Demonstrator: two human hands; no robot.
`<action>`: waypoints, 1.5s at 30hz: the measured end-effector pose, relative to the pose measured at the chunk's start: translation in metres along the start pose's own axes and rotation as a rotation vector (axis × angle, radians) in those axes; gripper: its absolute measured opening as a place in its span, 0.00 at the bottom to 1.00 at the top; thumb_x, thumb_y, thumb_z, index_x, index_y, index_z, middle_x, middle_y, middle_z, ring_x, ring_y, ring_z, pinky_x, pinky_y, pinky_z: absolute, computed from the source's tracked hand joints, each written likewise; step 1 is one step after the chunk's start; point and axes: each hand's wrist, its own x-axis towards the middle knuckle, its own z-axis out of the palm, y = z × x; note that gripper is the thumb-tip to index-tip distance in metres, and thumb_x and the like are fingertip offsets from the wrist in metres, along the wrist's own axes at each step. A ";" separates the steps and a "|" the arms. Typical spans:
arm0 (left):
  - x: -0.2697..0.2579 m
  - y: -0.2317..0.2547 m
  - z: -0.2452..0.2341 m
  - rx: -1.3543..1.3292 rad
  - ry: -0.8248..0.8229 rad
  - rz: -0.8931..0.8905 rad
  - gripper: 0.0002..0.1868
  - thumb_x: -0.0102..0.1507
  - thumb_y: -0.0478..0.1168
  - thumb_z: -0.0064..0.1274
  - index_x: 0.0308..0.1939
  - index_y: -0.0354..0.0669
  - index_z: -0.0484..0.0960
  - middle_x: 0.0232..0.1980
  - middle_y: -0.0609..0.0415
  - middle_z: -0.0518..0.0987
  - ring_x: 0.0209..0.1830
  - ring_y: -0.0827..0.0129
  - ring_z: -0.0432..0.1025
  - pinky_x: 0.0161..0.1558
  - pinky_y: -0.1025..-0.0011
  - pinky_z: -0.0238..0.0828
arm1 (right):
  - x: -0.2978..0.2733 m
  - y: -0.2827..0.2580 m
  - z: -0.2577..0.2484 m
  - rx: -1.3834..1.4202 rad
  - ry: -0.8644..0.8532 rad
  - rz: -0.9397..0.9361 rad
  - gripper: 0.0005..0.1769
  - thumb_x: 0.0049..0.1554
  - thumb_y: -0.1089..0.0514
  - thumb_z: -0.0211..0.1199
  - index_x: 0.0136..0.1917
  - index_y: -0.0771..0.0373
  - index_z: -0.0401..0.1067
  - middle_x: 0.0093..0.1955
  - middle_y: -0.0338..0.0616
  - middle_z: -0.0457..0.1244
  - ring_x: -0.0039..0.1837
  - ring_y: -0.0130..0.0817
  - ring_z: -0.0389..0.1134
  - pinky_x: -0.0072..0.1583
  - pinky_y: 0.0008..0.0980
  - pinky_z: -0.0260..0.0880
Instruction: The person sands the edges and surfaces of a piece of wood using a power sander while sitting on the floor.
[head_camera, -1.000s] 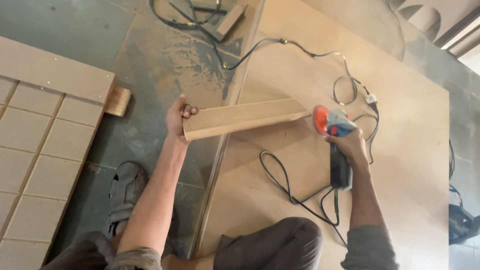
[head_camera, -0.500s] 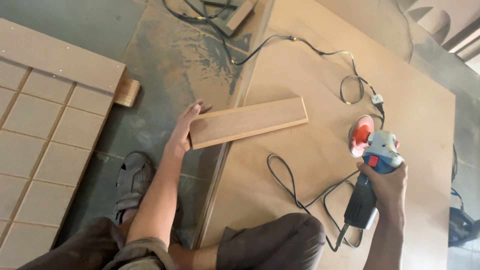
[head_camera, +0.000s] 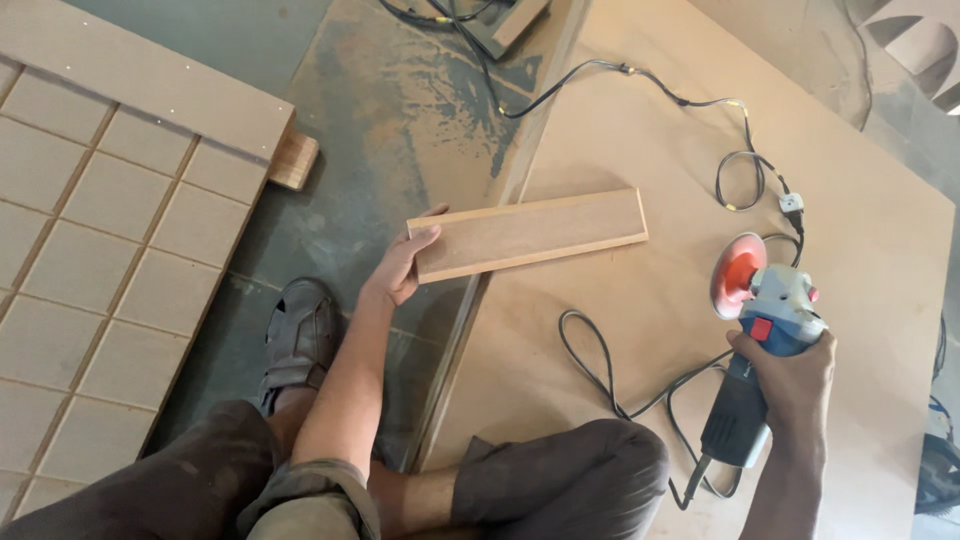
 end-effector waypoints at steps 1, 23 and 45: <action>0.000 -0.002 0.003 -0.025 0.011 0.038 0.27 0.64 0.43 0.58 0.68 0.47 0.75 0.60 0.54 0.79 0.60 0.66 0.73 0.57 0.66 0.75 | -0.002 -0.001 0.002 -0.004 -0.005 0.006 0.49 0.43 0.59 0.80 0.69 0.75 0.56 0.59 0.56 0.63 0.52 0.39 0.71 0.47 0.38 0.77; 0.049 0.015 0.057 -0.596 0.187 0.186 0.31 0.72 0.59 0.47 0.18 0.52 0.59 0.18 0.56 0.61 0.27 0.64 0.67 0.41 0.64 0.68 | -0.072 -0.111 0.071 -0.323 -0.310 -0.218 0.50 0.38 0.48 0.79 0.67 0.66 0.60 0.56 0.58 0.69 0.59 0.49 0.73 0.58 0.45 0.72; 0.039 0.030 0.085 -0.573 0.228 0.228 0.30 0.72 0.56 0.43 0.18 0.52 0.57 0.17 0.58 0.58 0.23 0.66 0.61 0.46 0.59 0.71 | -0.122 -0.163 0.143 -0.327 -0.570 -0.437 0.49 0.43 0.51 0.75 0.70 0.65 0.52 0.52 0.62 0.69 0.56 0.60 0.72 0.54 0.50 0.72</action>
